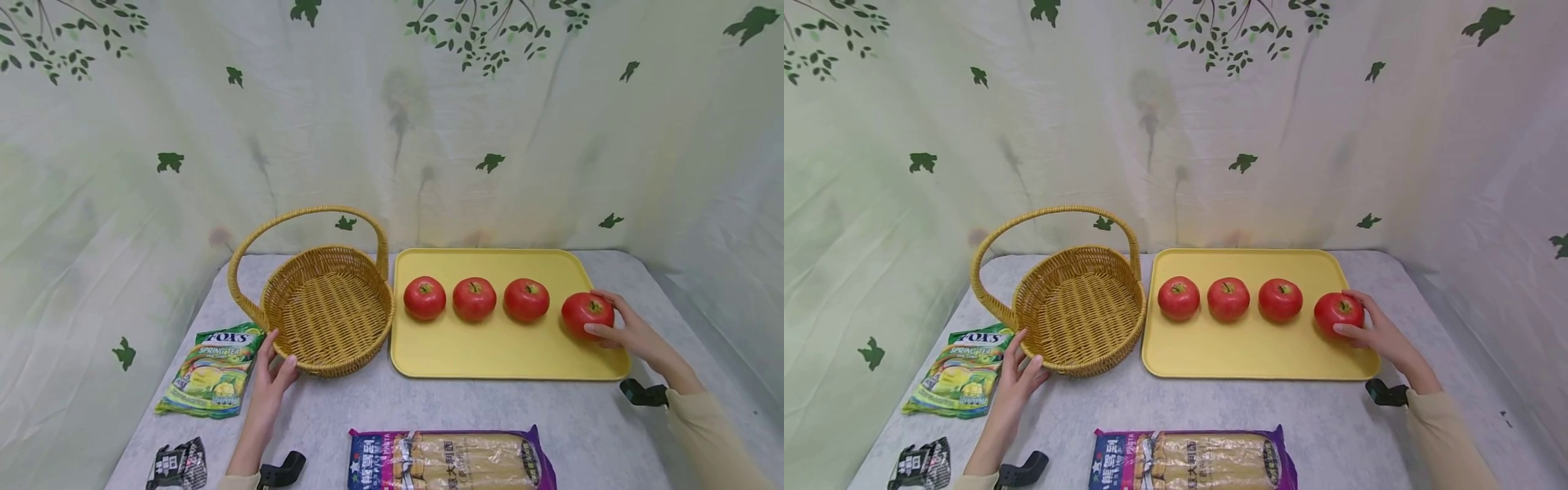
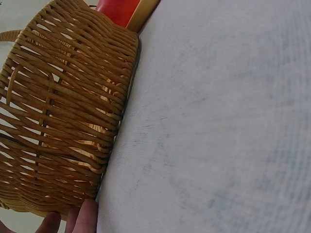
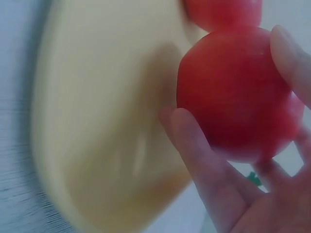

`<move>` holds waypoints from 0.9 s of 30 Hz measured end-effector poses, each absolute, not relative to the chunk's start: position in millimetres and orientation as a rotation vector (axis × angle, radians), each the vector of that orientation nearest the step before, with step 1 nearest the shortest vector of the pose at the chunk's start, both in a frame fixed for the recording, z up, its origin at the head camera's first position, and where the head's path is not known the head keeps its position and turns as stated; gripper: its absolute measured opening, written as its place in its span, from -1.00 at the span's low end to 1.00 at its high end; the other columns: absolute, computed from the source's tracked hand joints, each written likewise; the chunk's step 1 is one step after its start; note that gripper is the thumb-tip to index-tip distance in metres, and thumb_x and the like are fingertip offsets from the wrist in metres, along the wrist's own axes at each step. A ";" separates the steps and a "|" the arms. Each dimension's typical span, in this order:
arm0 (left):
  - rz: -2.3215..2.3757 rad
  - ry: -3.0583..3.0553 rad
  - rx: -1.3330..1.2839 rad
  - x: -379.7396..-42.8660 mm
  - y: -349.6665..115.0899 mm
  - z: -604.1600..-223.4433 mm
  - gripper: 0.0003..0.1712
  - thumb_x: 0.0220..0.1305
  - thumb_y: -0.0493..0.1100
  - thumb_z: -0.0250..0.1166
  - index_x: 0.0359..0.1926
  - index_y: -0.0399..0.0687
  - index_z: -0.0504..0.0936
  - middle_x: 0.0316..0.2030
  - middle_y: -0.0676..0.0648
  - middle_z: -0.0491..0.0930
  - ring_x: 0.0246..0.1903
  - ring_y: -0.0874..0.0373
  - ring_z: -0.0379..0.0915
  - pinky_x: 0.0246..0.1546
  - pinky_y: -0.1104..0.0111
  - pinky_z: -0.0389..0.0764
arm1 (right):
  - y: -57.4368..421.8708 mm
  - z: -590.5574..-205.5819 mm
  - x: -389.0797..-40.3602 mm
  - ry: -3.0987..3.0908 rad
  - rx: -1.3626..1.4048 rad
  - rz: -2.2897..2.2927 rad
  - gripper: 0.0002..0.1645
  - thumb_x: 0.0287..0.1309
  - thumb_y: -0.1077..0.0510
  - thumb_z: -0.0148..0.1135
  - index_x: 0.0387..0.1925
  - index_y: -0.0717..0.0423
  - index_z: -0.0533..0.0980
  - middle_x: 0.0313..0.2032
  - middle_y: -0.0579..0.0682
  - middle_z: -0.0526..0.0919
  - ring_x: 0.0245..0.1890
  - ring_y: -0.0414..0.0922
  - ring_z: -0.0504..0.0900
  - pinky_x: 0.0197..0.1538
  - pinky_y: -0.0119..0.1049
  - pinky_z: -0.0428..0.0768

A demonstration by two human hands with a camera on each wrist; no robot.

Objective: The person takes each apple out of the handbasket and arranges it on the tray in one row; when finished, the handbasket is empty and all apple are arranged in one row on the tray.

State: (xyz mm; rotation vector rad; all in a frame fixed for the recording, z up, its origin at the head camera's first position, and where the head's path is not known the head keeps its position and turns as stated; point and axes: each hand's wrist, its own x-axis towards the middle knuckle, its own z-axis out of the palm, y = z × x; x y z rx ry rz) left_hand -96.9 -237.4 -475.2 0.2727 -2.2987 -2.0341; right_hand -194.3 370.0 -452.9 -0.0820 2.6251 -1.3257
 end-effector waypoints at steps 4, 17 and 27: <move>-2.035 -2.300 0.283 -96.4 -237.4 -475.3 -0.29 0.34 -0.03 -0.01 0.38 0.31 -0.18 0.32 -0.19 -0.21 0.17 -0.10 0.05 0.05 0.07 0.33 | 373.8 -461.0 -206.7 2.614 -0.109 -1.365 0.01 0.03 -0.08 0.25 0.35 -0.03 -0.13 0.20 0.33 -0.08 0.08 0.33 0.01 -0.29 -0.10 0.60; -2.046 -2.301 0.281 -97.2 -236.2 -475.8 -0.29 0.35 -0.03 -0.01 0.38 0.32 -0.19 0.32 -0.19 -0.21 0.17 -0.09 0.05 0.04 0.11 0.36 | 367.9 -453.7 -216.6 2.524 -0.083 -1.350 0.00 0.16 -0.07 0.12 0.36 0.11 -0.27 0.22 0.42 -0.12 -0.24 0.14 0.54 -0.23 -0.11 0.59; -1.995 -2.330 0.289 -95.9 -236.3 -468.7 -0.25 0.31 0.03 0.03 0.38 0.26 -0.17 0.31 -0.19 -0.18 0.14 -0.12 0.08 0.01 0.17 0.41 | 368.7 -455.5 -216.0 2.532 -0.094 -1.392 0.01 0.14 -0.07 0.13 0.38 0.04 -0.28 0.27 0.39 -0.20 -0.14 0.22 0.49 -0.25 -0.11 0.59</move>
